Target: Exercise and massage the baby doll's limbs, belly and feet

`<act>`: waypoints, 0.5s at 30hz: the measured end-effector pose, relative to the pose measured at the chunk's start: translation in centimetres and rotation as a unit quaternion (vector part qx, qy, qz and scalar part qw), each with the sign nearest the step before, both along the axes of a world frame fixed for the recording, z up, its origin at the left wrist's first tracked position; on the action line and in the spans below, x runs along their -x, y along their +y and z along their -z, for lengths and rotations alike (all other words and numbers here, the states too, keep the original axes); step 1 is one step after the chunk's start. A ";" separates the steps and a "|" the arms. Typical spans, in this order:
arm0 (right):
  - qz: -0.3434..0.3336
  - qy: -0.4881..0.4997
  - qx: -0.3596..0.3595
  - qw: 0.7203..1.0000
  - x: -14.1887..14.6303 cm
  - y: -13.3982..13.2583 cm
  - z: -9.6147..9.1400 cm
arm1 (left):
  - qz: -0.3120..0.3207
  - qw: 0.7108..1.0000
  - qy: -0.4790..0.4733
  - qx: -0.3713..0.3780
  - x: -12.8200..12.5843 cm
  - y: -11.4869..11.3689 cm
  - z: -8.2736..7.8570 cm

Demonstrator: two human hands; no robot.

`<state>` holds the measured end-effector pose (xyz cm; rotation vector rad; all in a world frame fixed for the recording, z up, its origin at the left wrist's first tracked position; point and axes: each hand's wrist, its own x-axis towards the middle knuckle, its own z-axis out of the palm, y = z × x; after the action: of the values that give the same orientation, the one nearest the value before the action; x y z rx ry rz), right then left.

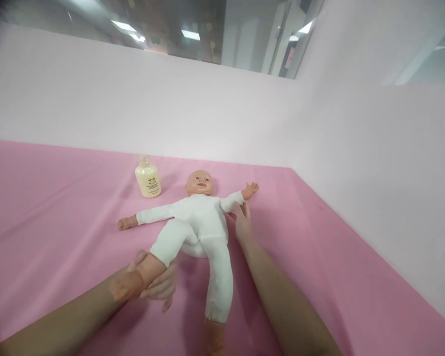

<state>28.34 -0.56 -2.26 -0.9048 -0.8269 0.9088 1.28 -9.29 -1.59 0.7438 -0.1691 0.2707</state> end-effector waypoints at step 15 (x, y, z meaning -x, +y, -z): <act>-0.096 -0.164 -0.022 0.982 1.5 -2.3 -2.3 | -0.083 0.990 0.107 0.047 -0.2 1.3 0.3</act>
<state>26.83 -2.90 0.06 -0.9631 -1.2299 0.9157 1.47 -8.00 -1.86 0.6882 0.1095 0.3514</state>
